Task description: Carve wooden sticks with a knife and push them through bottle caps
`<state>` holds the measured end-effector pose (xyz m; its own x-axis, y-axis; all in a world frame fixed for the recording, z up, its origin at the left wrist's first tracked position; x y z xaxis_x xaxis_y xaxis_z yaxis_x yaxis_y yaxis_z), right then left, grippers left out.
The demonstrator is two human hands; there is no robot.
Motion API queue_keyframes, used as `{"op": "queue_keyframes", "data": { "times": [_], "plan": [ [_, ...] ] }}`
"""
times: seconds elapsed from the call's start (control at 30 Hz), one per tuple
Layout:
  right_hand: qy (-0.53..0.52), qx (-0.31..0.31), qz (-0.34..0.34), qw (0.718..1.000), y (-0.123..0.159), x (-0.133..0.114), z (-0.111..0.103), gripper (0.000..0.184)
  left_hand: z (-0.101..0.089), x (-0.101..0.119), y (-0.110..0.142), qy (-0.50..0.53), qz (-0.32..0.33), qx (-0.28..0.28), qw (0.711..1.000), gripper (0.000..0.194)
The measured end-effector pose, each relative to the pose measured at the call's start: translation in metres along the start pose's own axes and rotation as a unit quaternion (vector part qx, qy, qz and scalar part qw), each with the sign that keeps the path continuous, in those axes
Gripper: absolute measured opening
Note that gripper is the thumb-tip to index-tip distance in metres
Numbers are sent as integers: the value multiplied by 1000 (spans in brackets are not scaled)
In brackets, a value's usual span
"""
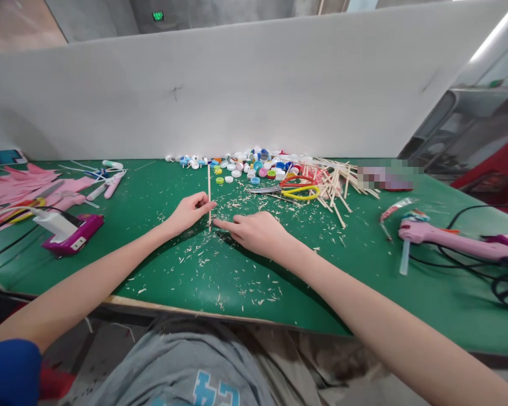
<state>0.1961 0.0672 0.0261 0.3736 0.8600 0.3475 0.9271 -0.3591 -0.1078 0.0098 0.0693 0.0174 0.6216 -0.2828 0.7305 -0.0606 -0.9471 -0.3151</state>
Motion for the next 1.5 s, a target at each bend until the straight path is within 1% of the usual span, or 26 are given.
{"op": "queue_keyframes", "data": {
  "times": [0.17, 0.3, 0.43, 0.6, 0.73, 0.87, 1.03, 1.2, 1.27, 1.5],
  "plan": [
    [19, -8, 13, 1000, -1, -4, 0, 47, 1, 2, 0, 9, 2, -6, 1000, 37],
    [12, -31, 30, 999, -1, -3, 0, 50, 0, 2, 1, 7, 3, -6, 1000, 35],
    [-30, -51, 29, 998, -1, -3, -2, 50, 0, 1, 1, 8, 4, -5, 1000, 34],
    [-86, -46, 32, 995, 0, -3, -6, 47, 0, 3, 2, 9, 5, -3, 1000, 37],
    [-111, -44, 28, 992, 1, -3, -9, 47, 0, 4, 2, 5, 10, -4, 1000, 37],
    [-110, -58, 27, 992, 0, -2, -9, 47, -1, 4, 2, 1, 12, -3, 1000, 36],
    [-116, -51, 21, 992, -2, -1, -5, 47, -1, 4, 2, -2, 10, -1, 1000, 35],
    [-101, -64, 34, 992, -5, -3, -2, 49, -1, 3, 2, 0, 4, -3, 1000, 34],
    [-89, -75, 36, 993, -5, -5, -2, 49, -1, 1, 1, -3, 1, -4, 1000, 34],
    [-94, -79, 37, 992, -6, -5, -4, 46, 1, -2, 0, -8, 5, -7, 1000, 33]
  ]
}}
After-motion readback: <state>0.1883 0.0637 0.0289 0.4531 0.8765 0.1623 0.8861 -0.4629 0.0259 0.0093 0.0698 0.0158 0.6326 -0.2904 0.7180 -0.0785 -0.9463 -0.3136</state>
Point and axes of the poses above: each hand's wrist, its own y-axis away from the middle knuckle, its own z-axis out of the palm, x = y × z, the point moved 5 cm from there along -y, towards the middle knuckle, and after that the axes turned 5 degrees about -x, right-handed, at the moved point
